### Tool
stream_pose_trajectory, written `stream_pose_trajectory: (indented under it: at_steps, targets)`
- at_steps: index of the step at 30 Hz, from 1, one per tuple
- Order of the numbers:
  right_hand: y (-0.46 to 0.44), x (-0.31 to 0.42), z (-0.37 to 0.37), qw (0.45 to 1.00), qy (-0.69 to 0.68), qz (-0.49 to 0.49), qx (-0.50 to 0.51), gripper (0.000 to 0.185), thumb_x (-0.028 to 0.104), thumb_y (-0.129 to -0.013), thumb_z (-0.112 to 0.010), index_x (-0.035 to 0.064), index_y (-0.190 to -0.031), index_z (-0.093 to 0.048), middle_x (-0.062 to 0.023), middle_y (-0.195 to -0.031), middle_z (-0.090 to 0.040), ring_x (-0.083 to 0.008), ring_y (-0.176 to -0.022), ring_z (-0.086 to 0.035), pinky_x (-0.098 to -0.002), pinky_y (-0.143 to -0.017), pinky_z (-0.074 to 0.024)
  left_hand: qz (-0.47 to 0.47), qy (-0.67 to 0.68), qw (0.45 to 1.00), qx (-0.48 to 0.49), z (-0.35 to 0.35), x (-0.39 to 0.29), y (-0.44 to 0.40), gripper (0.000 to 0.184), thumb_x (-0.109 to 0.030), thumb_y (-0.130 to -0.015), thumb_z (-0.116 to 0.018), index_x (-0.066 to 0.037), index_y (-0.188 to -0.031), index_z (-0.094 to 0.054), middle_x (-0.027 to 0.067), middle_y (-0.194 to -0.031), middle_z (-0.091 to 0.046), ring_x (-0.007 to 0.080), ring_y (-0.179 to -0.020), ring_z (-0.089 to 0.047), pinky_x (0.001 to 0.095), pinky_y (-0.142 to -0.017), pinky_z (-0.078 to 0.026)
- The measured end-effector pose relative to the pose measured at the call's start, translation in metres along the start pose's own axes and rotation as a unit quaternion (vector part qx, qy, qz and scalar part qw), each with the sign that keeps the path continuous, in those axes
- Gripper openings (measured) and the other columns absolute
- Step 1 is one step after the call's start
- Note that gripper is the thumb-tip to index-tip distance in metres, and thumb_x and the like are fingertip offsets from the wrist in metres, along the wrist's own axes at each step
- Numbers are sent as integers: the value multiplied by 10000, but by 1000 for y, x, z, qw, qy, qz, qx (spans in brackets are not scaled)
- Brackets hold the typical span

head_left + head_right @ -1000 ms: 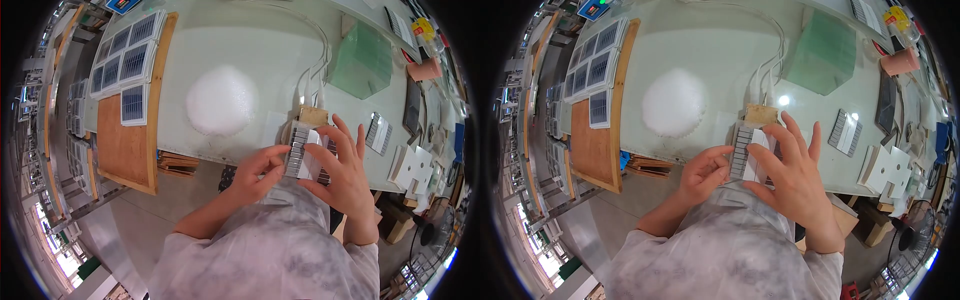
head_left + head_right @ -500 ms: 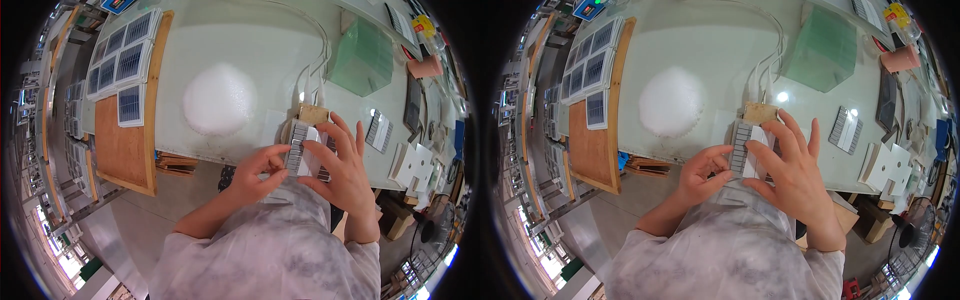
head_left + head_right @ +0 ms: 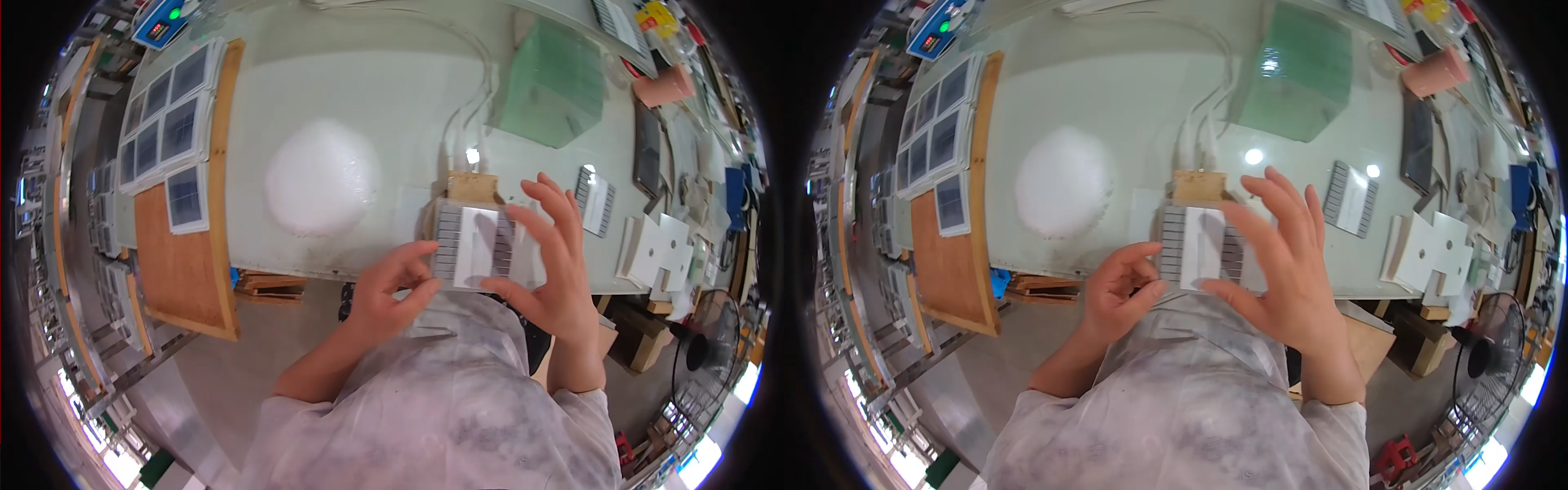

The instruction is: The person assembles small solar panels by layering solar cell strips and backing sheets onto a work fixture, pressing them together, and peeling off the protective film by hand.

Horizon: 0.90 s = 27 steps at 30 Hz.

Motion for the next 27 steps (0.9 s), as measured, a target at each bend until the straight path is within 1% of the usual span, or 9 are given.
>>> stream_pose_trajectory:
  at_steps: [1, 3, 4, 7, 8, 10, 14, 16, 27]
  targets:
    - [5, -8, 0, 1000, 10, -6, -2, 698, 312, -606, -776, 63, -1186, -477, -163, -1304, -392, -364, -1254, -332, -519, -1031, -187, -2, 7, 1000, 9, -3, -1, 0, 430, 42, -781, -592, -23, -1191, -478, -14, -735, -529, 46, -671, -495, 195, -621, -434]
    - [16, -25, 6, 986, -151, -28, -66, 773, 236, -616, -782, 26, -1253, -399, -143, -1311, -401, -370, -1243, -333, -470, -1011, -264, -2, -17, 1000, -12, -1, -4, 0, 439, 57, -778, -593, -17, -1194, -473, -3, -746, -538, 49, -682, -513, 194, -622, -443]
    - [21, -28, 6, 986, -152, -25, -57, 848, 222, -602, -793, 0, -1287, -345, -152, -1324, -398, -369, -1255, -322, -423, -1010, -291, -3, -15, 1000, -6, -1, -3, 0, 439, 57, -778, -593, -17, -1194, -473, -3, -746, -538, 49, -682, -513, 194, -622, -443]
    - [30, -27, -2, 984, -176, -4, -36, 873, 247, -605, -788, 23, -1307, -319, -140, -1334, -392, -367, -1273, -298, -449, -1029, -256, -4, 8, 1000, 1, -1, -2, 0, 438, 67, -777, -591, -8, -1192, -471, 7, -757, -544, 50, -688, -518, 193, -626, -446]
    - [30, -25, -1, 984, -177, -6, -38, 873, 247, -605, -788, 23, -1307, -319, -140, -1334, -392, -367, -1273, -298, -449, -1029, -256, 0, 6, 1000, -2, 0, -3, 0, 432, 68, -779, -590, -3, -1188, -471, 8, -760, -542, 50, -687, -515, 192, -625, -444]
    - [29, -21, -10, 991, -130, -14, 35, 886, 277, -609, -778, 44, -1318, -300, -122, -1346, -383, -366, -1280, -284, -480, -1045, -210, 5, 2, 1000, -5, 0, -4, 0, 426, 69, -780, -588, 1, -1185, -472, 9, -763, -540, 49, -686, -512, 191, -624, -442]
    - [30, -23, -14, 994, -98, -8, 40, 881, 295, -619, -763, 64, -1326, -291, -100, -1352, -381, -361, -1283, -276, -509, -1052, -167, 20, 3, 1000, -13, 0, -5, 1, 420, 70, -782, -587, 6, -1180, -472, 8, -765, -535, 49, -687, -505, 189, -619, -435]
    - [31, -23, -15, 998, -52, 4, 39, 902, 388, -615, -761, 32, -1309, -308, -121, -1338, -394, -371, -1280, -287, -526, -1045, -170, 25, 1, 1000, -12, 0, -5, 0, 420, 70, -781, -589, 6, -1180, -471, 8, -767, -533, 49, -689, -504, 188, -619, -432]
    - [33, -24, -16, 997, -56, -20, 41, 860, 359, -638, -747, 67, -1313, -302, -93, -1345, -390, -352, -1289, -276, -512, -1054, -157, 26, 1, 999, -26, -1, -5, 0, 431, 84, -775, -590, 14, -1181, -463, 17, -779, -526, 50, -698, -499, 181, -634, -428]
Point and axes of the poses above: each hand's wrist, its own y-axis away from the middle knuckle, its own z-axis out of the back of the hand, x = y × z, the point moved 7 cm from there along -y, towards the middle knuckle
